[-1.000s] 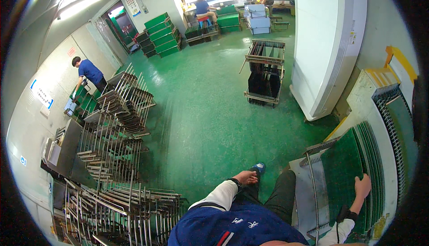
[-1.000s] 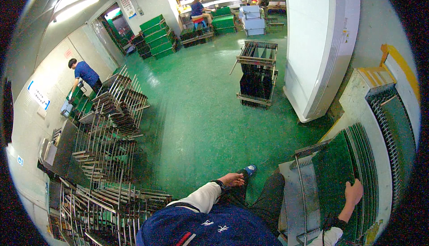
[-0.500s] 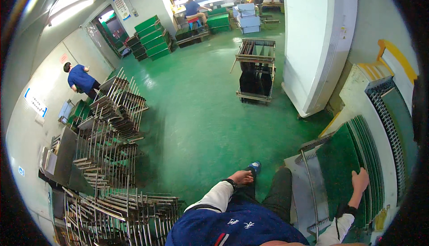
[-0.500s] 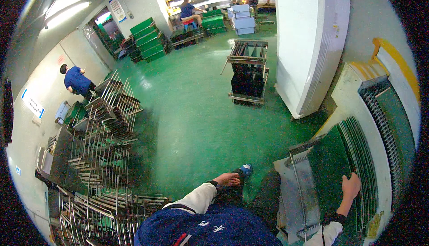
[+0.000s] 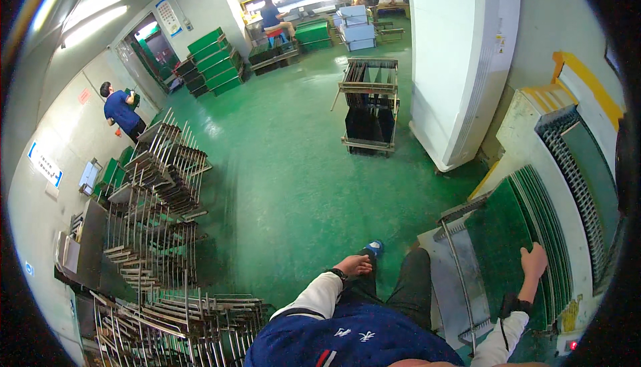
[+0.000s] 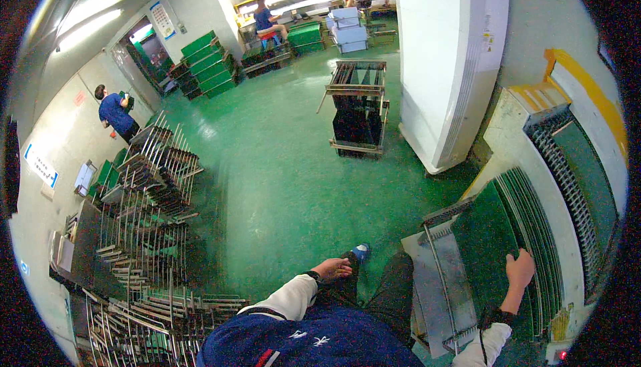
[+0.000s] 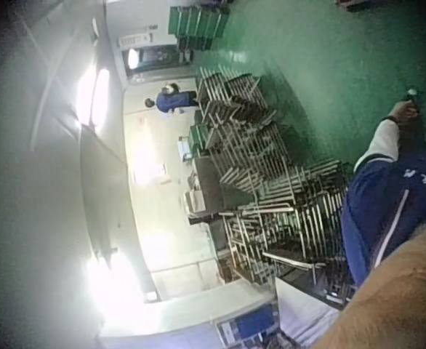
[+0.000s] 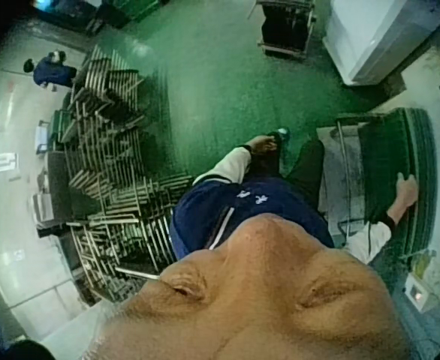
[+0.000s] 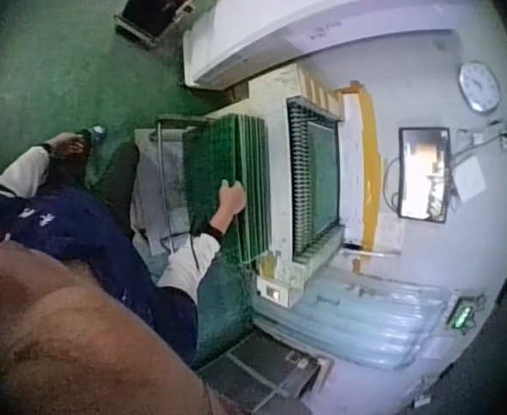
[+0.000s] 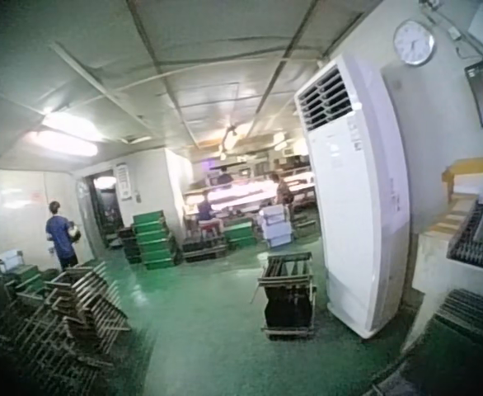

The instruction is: Loading green circuit boards into a processing machine and then transferring them to a drying rack.

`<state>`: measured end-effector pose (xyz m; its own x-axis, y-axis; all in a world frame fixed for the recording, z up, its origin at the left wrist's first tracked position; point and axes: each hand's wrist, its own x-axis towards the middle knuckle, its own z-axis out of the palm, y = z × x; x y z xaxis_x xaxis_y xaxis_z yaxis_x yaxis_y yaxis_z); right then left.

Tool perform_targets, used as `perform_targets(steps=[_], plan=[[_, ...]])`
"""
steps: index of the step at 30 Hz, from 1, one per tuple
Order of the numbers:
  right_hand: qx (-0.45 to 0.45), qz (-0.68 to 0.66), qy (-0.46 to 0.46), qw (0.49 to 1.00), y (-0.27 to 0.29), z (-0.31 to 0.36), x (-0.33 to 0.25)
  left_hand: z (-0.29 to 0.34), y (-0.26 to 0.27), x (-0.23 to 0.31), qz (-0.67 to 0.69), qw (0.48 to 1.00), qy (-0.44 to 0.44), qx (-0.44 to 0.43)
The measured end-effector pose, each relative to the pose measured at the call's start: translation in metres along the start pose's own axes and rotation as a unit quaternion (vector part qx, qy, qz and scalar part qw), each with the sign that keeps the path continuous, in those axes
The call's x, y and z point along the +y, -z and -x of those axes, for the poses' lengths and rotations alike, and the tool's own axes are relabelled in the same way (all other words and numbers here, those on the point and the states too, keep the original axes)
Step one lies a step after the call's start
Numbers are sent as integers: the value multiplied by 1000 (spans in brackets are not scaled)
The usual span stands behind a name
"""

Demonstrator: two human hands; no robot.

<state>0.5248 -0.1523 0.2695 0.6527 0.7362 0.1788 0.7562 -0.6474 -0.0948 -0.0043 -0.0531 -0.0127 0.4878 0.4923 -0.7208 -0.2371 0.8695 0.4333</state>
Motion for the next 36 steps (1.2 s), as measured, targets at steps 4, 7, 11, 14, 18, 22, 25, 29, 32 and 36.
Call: perform_targets(steps=[4,7,11,14,18,22,25,29,32,36], plan=[[-22,9,-9,1000,4,0,-4,0,0,-2,-2,1000,-12,8],[-25,12,-15,1000,5,-1,-5,-1,0,-1,-8,1000,-4,14],[-24,18,-16,999,8,0,-8,-3,2,-2,-17,1000,-11,5],[-8,17,-3,1000,1,-2,1,-3,1,-2,-18,1000,-3,-8],[-48,21,-27,998,18,2,-16,-3,4,-2,-12,1000,4,4],[-24,16,-29,999,6,-2,-6,-6,5,-3,-8,1000,2,-5],[-22,6,-25,999,3,-6,-2,-4,5,-2,-13,1000,5,-4],[-30,10,-18,999,0,-11,4,-3,5,-4,-13,1000,-4,-5],[-13,12,-11,1000,-5,-11,9,-1,2,-2,-13,1000,0,-8],[-32,10,-9,999,6,-5,-3,-1,3,-2,-5,1000,6,-5]])
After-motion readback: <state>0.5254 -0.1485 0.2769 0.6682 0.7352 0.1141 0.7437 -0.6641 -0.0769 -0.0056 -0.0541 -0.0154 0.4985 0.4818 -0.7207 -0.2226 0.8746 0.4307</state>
